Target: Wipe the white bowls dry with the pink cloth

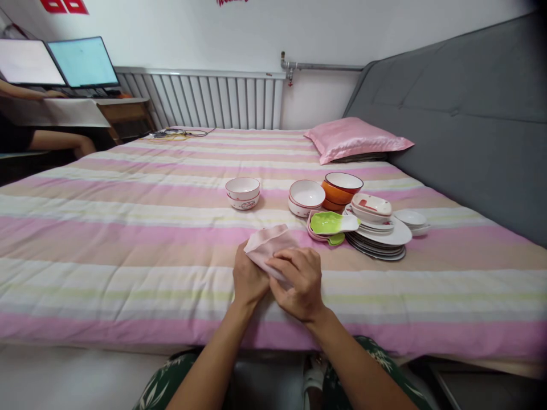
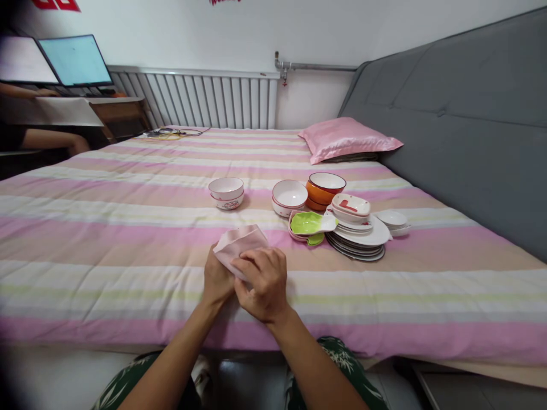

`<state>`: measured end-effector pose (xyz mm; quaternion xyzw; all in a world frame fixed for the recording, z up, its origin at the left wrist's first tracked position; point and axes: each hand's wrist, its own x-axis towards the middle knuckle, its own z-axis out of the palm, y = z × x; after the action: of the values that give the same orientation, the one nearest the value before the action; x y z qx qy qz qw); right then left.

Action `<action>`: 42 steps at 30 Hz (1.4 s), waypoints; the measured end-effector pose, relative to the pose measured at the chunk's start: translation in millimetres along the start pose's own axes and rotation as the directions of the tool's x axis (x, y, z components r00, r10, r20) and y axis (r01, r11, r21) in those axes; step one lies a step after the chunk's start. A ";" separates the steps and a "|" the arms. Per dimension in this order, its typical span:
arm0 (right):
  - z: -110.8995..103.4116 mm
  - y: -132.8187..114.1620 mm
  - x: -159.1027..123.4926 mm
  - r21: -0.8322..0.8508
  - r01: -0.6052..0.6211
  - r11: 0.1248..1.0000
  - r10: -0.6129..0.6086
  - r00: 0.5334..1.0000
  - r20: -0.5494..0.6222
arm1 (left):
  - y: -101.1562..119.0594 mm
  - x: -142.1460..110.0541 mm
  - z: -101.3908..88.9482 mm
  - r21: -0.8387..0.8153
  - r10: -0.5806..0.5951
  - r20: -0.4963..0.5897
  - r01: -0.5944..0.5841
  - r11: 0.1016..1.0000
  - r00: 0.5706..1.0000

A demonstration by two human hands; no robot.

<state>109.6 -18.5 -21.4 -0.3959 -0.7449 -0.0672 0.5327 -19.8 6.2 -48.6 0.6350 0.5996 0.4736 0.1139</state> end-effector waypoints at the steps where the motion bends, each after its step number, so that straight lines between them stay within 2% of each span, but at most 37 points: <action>1: 1.0 -1.5 -0.2 -0.003 -0.004 1.000 0.004 1.000 0.001 | -1.5 0.0 -0.3 -0.006 0.019 0.003 -0.019 1.000 1.000; 5: 6.4 -3.5 -0.5 -0.008 -0.004 1.000 0.004 0.999 0.052 | -5.1 1.0 -0.6 -0.008 0.125 0.020 -0.124 0.992 0.992; 10: 14.5 -0.9 -1.3 -0.096 -0.020 0.995 0.039 0.978 0.204 | -1.9 0.6 0.6 0.035 0.159 0.056 -0.161 0.986 0.986; 17: 18.5 3.4 0.9 -0.162 -0.096 0.982 0.126 0.975 0.184 | 4.6 -0.6 2.7 0.084 0.100 0.010 -0.101 0.991 0.995; 26: 19.7 21.1 10.7 -0.044 -0.254 0.966 0.258 0.954 0.154 | 4.7 0.1 5.9 0.101 0.147 0.009 -0.148 0.984 0.989; 33: 17.4 33.2 16.9 0.066 -0.304 0.950 0.292 0.945 0.148 | 1.6 4.4 2.9 -0.021 0.205 0.101 -0.204 0.979 0.974; 42: 16.1 39.7 14.5 0.076 -0.311 0.947 0.298 0.943 0.152 | -6.9 7.9 1.1 -0.061 0.080 0.228 -0.067 0.996 0.970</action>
<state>122.2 24.4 -28.7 -0.4833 -0.7124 0.0805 0.5025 -24.8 15.3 -50.5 0.7042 0.5456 0.4163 0.1819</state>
